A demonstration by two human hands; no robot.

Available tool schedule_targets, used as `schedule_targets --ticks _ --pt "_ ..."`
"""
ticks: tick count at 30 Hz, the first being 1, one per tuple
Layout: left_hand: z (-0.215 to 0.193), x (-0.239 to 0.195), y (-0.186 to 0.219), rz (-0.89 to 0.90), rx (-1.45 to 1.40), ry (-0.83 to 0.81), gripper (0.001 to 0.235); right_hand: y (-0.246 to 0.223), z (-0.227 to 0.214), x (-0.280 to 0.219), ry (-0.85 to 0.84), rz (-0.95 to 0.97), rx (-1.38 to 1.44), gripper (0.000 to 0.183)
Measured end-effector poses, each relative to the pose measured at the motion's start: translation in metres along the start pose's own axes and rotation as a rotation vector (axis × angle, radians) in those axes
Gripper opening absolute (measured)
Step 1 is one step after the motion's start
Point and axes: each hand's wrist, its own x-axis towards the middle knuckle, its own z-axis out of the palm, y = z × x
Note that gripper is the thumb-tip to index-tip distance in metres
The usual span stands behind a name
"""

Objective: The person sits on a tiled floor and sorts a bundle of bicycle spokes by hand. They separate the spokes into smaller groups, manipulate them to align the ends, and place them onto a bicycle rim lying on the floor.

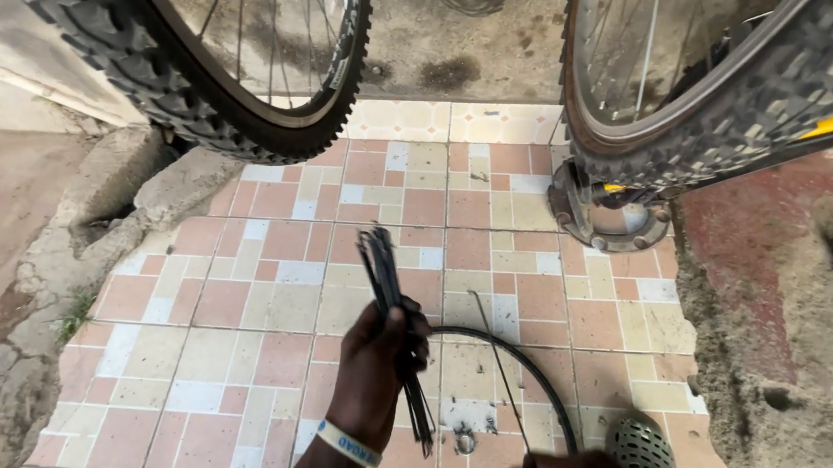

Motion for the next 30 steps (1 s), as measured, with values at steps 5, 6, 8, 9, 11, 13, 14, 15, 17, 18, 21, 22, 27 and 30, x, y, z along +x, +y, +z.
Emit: schedule_targets --ticks 5,6,8,9,11,13,14,15,17,18,21,22,27,30 --pt "0.020 -0.022 -0.011 -0.049 0.190 -0.138 0.015 -0.027 -0.043 0.008 0.053 -0.073 -0.113 0.054" --pt "0.022 -0.024 -0.012 -0.063 0.189 -0.161 0.017 -0.026 -0.040 0.011 0.070 -0.077 -0.108 0.053" --pt "0.027 -0.027 -0.016 -0.075 0.188 -0.188 0.019 -0.025 -0.029 0.017 0.092 -0.082 -0.103 0.053" --pt "0.028 -0.028 -0.018 -0.100 0.176 -0.186 0.019 -0.024 -0.022 0.020 0.112 -0.084 -0.049 0.048" --pt "0.030 -0.028 -0.028 -0.126 0.164 -0.191 0.019 -0.024 -0.013 0.025 0.136 -0.083 0.005 0.044" --pt "0.027 -0.030 -0.043 -0.108 0.071 -0.176 0.013 -0.028 -0.007 0.026 0.158 -0.132 0.068 0.042" --pt "0.027 -0.029 -0.048 -0.107 0.071 -0.177 0.013 -0.031 -0.003 0.030 0.159 -0.133 0.068 0.042" --pt "0.028 -0.029 -0.055 -0.072 0.066 -0.144 0.013 -0.033 0.001 0.033 0.114 -0.107 0.061 0.042" --pt "0.029 -0.032 -0.062 -0.045 0.061 -0.107 0.014 -0.035 0.010 0.038 0.064 -0.076 0.056 0.042" --pt "0.031 -0.033 -0.062 -0.053 0.049 -0.082 0.016 -0.036 0.014 0.042 0.032 -0.071 0.034 0.040" --pt "0.029 -0.026 -0.065 -0.022 0.115 -0.021 0.020 -0.047 0.012 0.046 0.052 -0.092 0.044 0.032" --pt "0.024 -0.028 -0.070 0.017 0.191 0.015 0.021 -0.050 0.014 0.042 0.103 -0.116 0.074 0.026" --pt "0.023 -0.031 -0.060 0.062 0.209 -0.057 0.021 -0.063 0.000 0.038 0.048 -0.252 0.186 0.033" --pt "0.027 -0.035 -0.050 0.094 0.209 -0.110 0.021 -0.067 -0.009 0.034 -0.052 -0.266 0.289 0.029"
